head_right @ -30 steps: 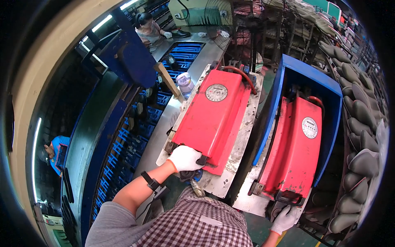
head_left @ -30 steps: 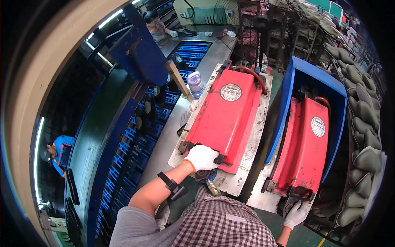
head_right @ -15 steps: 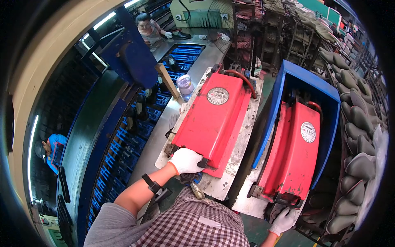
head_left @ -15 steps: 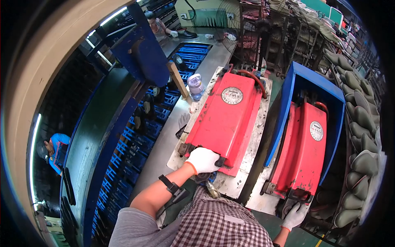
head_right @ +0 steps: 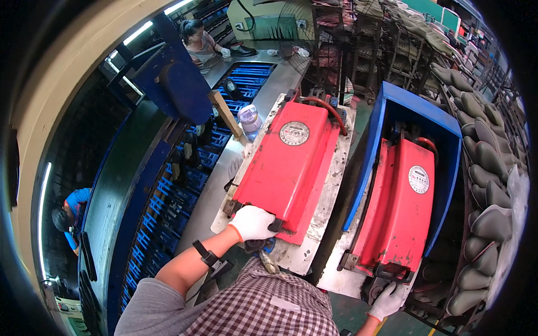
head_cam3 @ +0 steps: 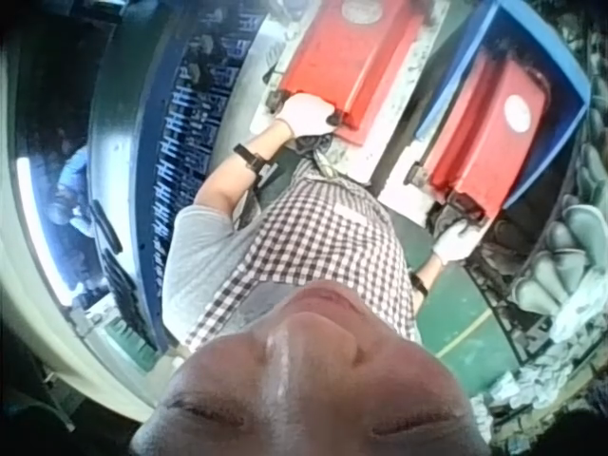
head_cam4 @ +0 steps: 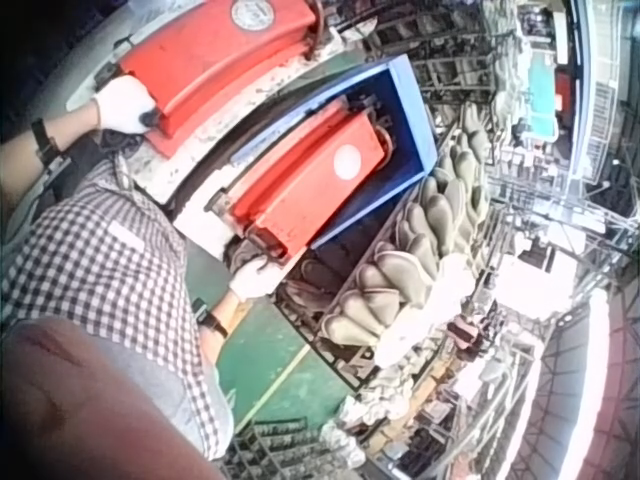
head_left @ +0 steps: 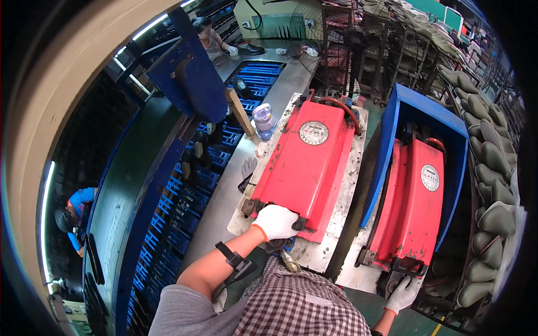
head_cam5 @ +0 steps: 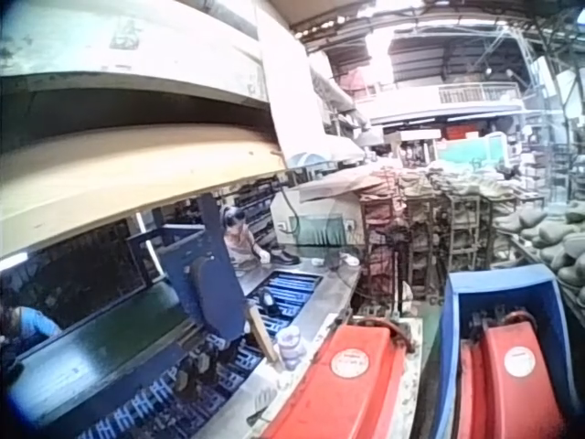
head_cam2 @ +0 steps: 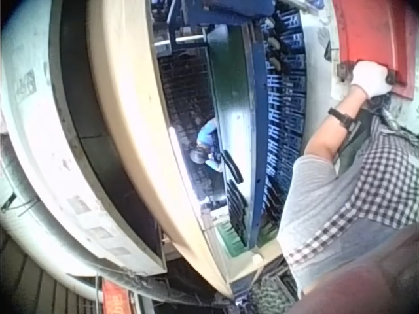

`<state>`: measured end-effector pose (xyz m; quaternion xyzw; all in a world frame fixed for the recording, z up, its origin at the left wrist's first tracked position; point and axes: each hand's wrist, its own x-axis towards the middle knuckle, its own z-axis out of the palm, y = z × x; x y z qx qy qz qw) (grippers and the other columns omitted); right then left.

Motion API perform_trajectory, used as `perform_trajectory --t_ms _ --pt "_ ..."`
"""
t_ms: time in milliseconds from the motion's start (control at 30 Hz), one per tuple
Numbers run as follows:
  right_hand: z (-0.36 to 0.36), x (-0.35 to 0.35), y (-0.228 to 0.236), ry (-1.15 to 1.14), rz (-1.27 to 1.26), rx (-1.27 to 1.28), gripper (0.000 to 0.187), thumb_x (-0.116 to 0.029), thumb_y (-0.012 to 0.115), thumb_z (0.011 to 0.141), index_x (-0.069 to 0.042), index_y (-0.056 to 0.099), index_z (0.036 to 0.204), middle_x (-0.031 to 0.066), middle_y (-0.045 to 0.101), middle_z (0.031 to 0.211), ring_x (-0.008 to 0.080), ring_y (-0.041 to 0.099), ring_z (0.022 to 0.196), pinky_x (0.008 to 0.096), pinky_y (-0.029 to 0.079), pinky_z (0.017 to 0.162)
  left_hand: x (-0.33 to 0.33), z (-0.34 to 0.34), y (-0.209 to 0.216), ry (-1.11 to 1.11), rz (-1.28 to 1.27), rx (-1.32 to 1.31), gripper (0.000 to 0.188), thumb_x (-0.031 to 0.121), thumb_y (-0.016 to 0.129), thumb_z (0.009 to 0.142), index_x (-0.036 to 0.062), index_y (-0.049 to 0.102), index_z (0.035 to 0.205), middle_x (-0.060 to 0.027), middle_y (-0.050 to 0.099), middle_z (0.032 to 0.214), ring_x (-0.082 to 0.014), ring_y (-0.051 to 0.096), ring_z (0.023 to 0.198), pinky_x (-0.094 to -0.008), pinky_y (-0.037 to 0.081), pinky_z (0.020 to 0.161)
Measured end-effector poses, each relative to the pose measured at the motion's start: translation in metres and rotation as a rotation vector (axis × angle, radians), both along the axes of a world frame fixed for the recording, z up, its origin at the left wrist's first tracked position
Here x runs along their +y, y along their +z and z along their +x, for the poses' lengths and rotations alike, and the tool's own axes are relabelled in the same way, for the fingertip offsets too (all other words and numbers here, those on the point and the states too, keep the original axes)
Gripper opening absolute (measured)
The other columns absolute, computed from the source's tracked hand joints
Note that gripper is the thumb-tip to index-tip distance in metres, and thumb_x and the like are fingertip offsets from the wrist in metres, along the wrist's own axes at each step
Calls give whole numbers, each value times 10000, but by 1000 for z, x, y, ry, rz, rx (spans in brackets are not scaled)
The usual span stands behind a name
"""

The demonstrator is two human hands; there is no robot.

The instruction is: Operating an industrial sole-pressing machine to attach or shape shoe components.

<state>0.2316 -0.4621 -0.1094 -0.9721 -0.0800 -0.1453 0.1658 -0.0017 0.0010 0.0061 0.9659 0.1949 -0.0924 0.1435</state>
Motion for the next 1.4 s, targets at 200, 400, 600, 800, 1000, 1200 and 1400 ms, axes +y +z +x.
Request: perform_trajectory --t_ms 200,400,600,800,1000,1200,1400 --pt "1 -4 3 -13 -64 79 360 -285 594 1010 9 722 1173 233 727 1139 413 685 1049 471 530 901 0 0 0 1 -2 4 393 470 731 821 78 748 836 -172 715 778 -362 721 738 -472 579 709" --pt "-1 0 7 -20 -45 116 362 -277 594 1011 20 715 1178 244 722 1141 420 682 1053 477 527 906 0 -2 -5 -1 13 8 389 471 734 816 83 748 836 -167 715 780 -360 721 736 -471 579 703" --pt "3 -11 -6 5 -61 8 360 -275 605 1007 22 708 1182 263 707 1155 436 667 1073 484 517 922 -1 -1 -6 -10 12 -28 387 471 731 818 85 746 825 -164 711 773 -358 719 733 -465 578 690" --pt "-3 8 14 -13 -44 101 321 -266 620 990 6 709 1133 227 715 1134 419 656 1052 483 506 921 4 0 -8 -15 17 -29 395 473 727 821 78 746 819 -170 710 771 -361 717 730 -467 577 688" --pt "4 -1 -3 -8 -25 95 358 -266 592 1012 27 701 1184 248 714 1150 419 671 1078 467 521 926 4 0 0 -12 20 -9 407 480 724 820 74 749 822 -170 708 761 -366 716 721 -473 577 690" --pt "-1 -12 -5 13 -56 5 334 -267 614 1003 21 717 1138 233 729 1121 409 686 1042 466 538 899 -4 0 -2 -7 6 18 430 500 731 812 72 755 834 -173 712 767 -370 716 719 -481 577 690" --pt "3 -8 5 138 -54 -97 243 -204 696 935 4 746 1050 208 736 1114 374 694 1060 450 538 939 -3 -1 -9 -17 54 51 482 576 724 813 96 747 842 -161 706 763 -367 713 724 -490 569 651"
